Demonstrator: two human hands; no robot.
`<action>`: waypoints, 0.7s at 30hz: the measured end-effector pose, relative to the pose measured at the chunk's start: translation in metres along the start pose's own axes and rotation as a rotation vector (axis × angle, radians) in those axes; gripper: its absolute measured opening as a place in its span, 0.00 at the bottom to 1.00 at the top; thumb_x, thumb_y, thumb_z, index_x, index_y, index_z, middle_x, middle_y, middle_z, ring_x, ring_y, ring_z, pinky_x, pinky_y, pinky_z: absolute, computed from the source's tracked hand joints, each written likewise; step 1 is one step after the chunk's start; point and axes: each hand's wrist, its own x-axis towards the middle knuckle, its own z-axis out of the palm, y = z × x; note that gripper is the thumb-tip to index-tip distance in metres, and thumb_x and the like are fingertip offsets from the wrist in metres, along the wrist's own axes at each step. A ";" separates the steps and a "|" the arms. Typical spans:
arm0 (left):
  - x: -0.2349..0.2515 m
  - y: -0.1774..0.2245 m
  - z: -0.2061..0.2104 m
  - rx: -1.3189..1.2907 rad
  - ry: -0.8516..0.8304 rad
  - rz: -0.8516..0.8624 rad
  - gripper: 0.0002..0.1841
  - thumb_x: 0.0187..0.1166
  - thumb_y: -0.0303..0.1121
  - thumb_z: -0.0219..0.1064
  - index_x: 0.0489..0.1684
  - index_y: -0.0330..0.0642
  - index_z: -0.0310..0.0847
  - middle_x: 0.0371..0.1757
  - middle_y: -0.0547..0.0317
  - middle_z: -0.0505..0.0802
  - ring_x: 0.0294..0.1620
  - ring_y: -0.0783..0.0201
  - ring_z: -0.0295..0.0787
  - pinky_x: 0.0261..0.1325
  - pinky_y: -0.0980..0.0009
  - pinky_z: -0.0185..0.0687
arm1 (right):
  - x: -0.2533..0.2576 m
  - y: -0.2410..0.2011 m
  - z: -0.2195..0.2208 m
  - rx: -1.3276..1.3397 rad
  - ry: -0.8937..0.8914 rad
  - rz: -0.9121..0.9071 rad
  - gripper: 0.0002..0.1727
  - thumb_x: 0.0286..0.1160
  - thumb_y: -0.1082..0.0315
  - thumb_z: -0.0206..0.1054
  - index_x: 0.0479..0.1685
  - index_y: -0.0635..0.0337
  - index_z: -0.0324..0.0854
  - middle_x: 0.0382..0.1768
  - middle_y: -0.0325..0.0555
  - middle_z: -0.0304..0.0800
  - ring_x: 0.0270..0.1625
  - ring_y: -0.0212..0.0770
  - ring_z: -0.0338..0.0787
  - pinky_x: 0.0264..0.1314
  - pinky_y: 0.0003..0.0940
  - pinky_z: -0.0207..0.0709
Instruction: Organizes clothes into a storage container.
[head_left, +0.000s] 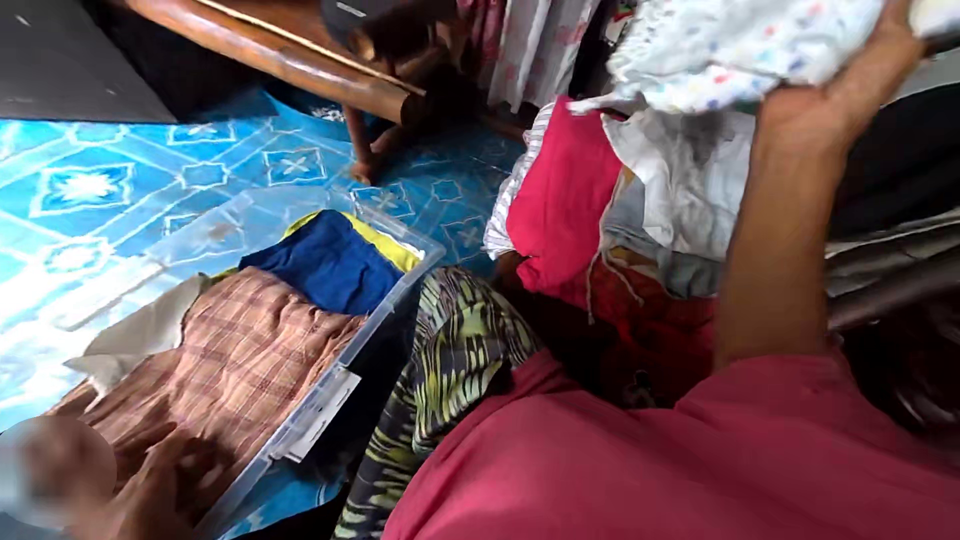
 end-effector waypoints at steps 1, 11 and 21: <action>-0.002 0.004 0.001 0.017 0.007 -0.018 0.10 0.82 0.25 0.57 0.56 0.33 0.74 0.25 0.72 0.81 0.17 0.80 0.77 0.23 0.81 0.79 | -0.001 -0.003 -0.026 -0.069 0.084 -0.025 0.19 0.96 0.65 0.44 0.78 0.62 0.58 0.60 0.56 0.80 0.62 0.47 0.87 0.64 0.49 0.85; -0.017 0.011 0.006 0.015 0.088 -0.034 0.10 0.82 0.25 0.61 0.57 0.34 0.77 0.29 0.64 0.83 0.21 0.76 0.79 0.26 0.78 0.80 | -0.098 0.033 -0.133 -0.329 0.355 0.510 0.25 0.95 0.48 0.36 0.78 0.55 0.56 0.56 0.48 0.75 0.49 0.39 0.86 0.51 0.38 0.85; -0.002 0.017 0.006 0.375 0.275 -0.072 0.17 0.82 0.28 0.63 0.63 0.25 0.80 0.57 0.27 0.88 0.62 0.34 0.85 0.67 0.36 0.73 | -0.232 0.123 -0.018 -0.600 -0.648 1.061 0.12 0.88 0.75 0.50 0.43 0.59 0.80 0.25 0.34 0.86 0.28 0.32 0.88 0.38 0.30 0.87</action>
